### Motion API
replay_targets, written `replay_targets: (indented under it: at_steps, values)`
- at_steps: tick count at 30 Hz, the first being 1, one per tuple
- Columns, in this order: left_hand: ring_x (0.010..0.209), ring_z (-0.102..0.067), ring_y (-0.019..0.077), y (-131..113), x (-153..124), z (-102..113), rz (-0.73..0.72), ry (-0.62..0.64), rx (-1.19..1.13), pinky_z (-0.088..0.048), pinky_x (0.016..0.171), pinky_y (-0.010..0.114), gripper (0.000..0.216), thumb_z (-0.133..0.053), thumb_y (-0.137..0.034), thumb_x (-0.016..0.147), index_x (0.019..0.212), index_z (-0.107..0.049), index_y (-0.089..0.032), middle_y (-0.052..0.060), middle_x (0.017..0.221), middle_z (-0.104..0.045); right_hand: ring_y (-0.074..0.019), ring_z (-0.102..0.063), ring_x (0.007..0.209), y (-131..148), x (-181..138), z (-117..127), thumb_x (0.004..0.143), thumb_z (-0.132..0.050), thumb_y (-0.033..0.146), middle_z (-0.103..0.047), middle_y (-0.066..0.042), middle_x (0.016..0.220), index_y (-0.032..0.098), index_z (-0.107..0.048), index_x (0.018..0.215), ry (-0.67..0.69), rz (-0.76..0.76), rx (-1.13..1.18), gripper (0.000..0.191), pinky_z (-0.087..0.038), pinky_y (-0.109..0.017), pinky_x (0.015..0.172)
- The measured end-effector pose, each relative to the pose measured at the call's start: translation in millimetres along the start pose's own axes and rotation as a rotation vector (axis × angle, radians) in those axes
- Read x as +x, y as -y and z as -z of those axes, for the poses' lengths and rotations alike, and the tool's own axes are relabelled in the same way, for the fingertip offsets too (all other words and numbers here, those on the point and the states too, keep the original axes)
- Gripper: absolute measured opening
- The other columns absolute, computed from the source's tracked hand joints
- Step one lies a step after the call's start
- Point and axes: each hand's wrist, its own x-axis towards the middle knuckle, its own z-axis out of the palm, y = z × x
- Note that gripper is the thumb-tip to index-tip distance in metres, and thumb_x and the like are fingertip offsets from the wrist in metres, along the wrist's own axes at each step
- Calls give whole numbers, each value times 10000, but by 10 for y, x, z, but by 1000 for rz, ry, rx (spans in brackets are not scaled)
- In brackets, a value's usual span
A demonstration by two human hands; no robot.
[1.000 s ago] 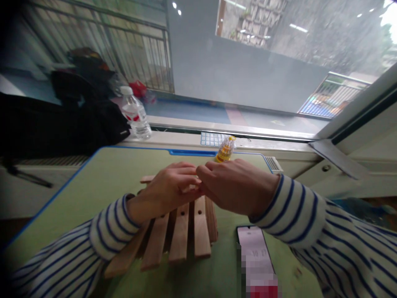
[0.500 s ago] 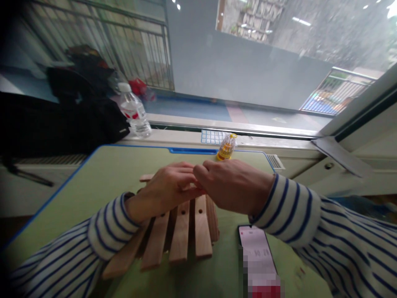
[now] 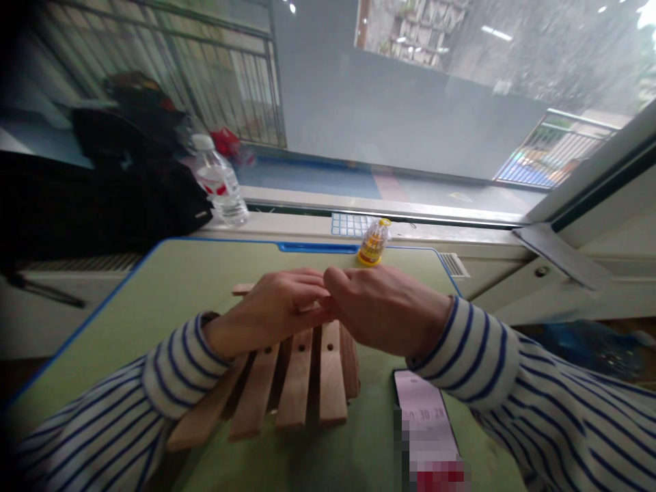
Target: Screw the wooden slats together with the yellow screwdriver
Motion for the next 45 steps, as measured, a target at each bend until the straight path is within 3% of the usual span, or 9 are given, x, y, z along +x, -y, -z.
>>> replay_targets:
  at_steps: [12, 19, 26, 34, 45]
  values:
    - [974, -583, 157, -33, 3, 3, 6, -16, 30, -470, 835, 292, 167, -542, -301, 840, 915, -672, -227, 3, 1036, -663, -72, -226, 438, 43, -23, -92, 912, -274, 376, -428, 36, 540, 164, -430, 858, -76, -141, -114, 268, -129, -275, 440]
    - [967, -589, 167, 12, 4, -31, -1, -64, 33, -483, 830, 312, 202, -578, -361, 818, 918, -668, -211, 22, 1050, -662, -84, -320, 439, 79, -10, -14, 919, -257, 390, -495, 6, 558, 156, -449, 871, -25, -159, -156, 306, -150, -275, 444]
    - [953, -589, 169, -5, -7, -27, 17, -79, 38, -485, 820, 323, 198, -575, -361, 819, 885, -679, -205, 38, 1001, -675, -120, -504, 636, 62, -24, 233, 904, -354, 354, -596, -42, 870, 169, -464, 1019, 76, 1, -199, 245, -208, -260, 483]
    - [953, -576, 160, 0, -10, -25, 13, -58, 33, -470, 830, 316, 180, -569, -340, 827, 889, -679, -213, 20, 981, -672, -88, -416, 554, -11, -2, 105, 899, -349, 231, -568, -36, 808, 145, -502, 922, 42, 81, -266, 178, -196, -268, 466]
    - [957, -568, 157, -44, -12, 14, -3, -43, 37, -461, 827, 299, 177, -540, -324, 850, 898, -676, -222, 11, 1002, -666, -83, -349, 512, -4, -24, 23, 903, -328, 272, -534, -21, 725, 153, -472, 851, -17, 25, -198, 194, -199, -276, 470]
